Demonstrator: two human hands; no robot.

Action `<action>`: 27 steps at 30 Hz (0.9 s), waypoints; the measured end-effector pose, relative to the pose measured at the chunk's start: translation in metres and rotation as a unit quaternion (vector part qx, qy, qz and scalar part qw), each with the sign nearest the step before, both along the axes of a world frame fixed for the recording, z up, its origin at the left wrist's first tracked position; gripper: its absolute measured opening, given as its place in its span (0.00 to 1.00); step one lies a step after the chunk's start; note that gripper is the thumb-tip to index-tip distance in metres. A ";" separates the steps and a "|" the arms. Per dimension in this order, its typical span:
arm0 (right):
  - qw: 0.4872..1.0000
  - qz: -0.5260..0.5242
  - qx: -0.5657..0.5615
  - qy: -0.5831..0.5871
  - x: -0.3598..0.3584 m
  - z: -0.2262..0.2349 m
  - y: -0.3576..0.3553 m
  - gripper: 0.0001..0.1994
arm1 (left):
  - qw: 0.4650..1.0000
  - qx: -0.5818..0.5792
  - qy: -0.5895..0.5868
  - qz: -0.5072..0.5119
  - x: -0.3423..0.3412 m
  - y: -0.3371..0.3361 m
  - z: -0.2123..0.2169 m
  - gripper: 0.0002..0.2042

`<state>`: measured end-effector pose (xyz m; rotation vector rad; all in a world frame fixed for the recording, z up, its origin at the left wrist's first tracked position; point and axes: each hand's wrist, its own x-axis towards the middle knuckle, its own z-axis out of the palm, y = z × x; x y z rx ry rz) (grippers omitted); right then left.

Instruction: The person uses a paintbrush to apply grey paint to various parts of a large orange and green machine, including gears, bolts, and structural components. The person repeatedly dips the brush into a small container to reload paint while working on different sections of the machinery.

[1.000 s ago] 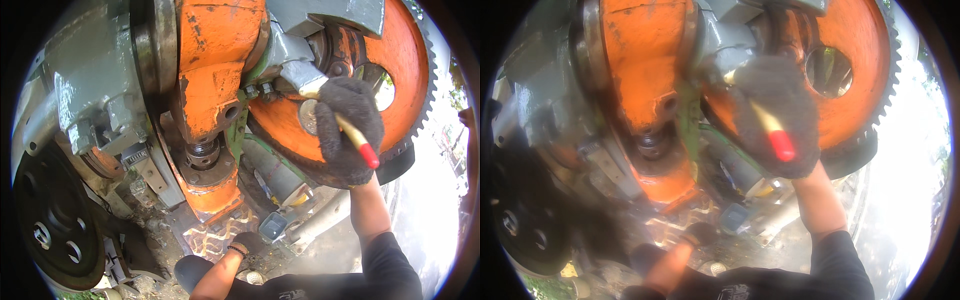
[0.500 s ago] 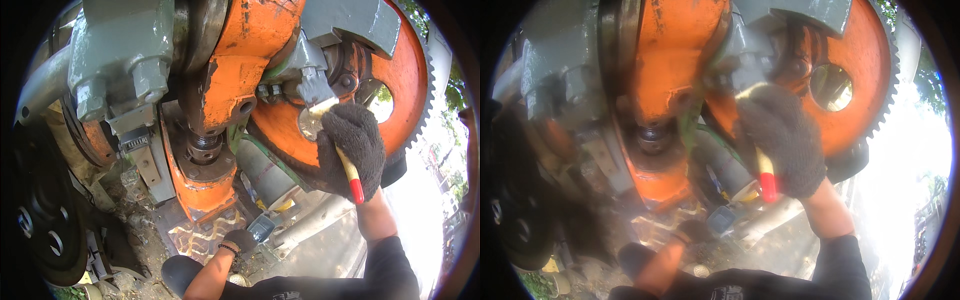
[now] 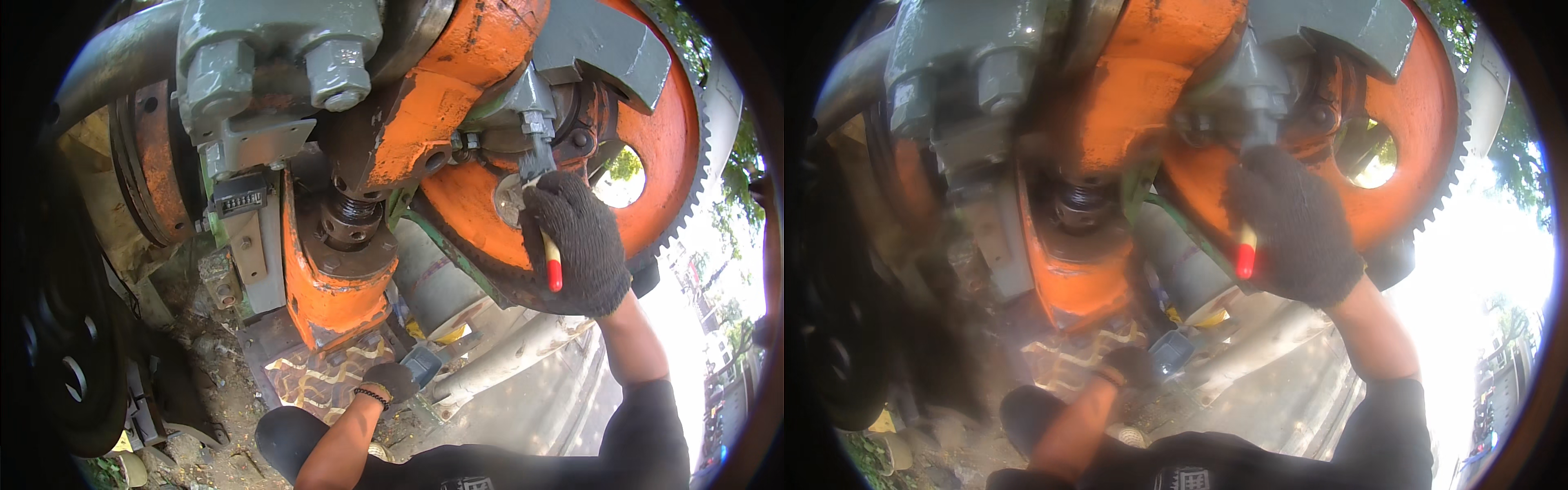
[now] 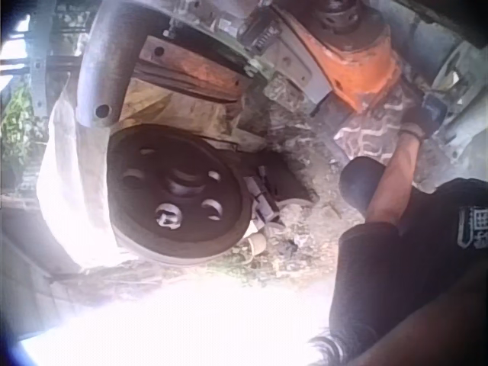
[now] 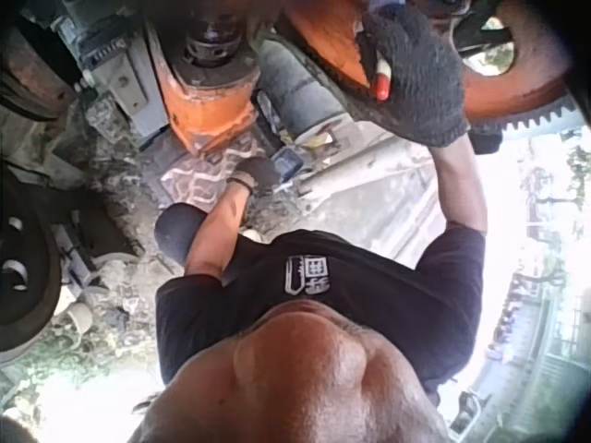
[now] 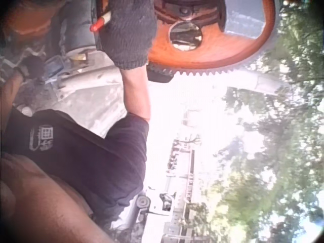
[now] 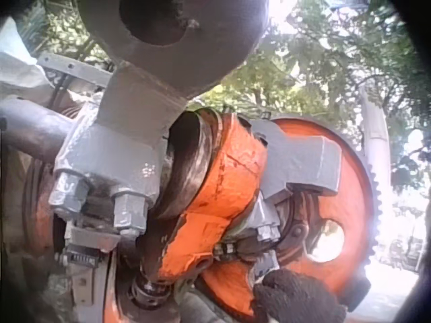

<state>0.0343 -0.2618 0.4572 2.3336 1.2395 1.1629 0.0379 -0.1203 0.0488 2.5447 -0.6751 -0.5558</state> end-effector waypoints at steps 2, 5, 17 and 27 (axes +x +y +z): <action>0.999 -0.012 -0.039 0.017 -0.009 0.002 0.005 0.24 | 1.000 0.019 0.004 -0.012 -0.001 0.009 0.028 0.25; 0.996 0.026 -0.086 -0.009 0.006 0.002 0.008 0.29 | 0.999 0.022 -0.009 -0.022 -0.002 0.007 0.028 0.25; 0.954 -0.146 -0.261 0.024 0.004 0.004 0.054 0.26 | 0.999 -0.042 -0.023 0.026 0.008 0.005 0.011 0.24; 0.950 -0.157 -0.264 0.050 0.008 0.002 0.061 0.19 | 0.999 -0.040 -0.007 0.036 -0.001 0.006 0.035 0.23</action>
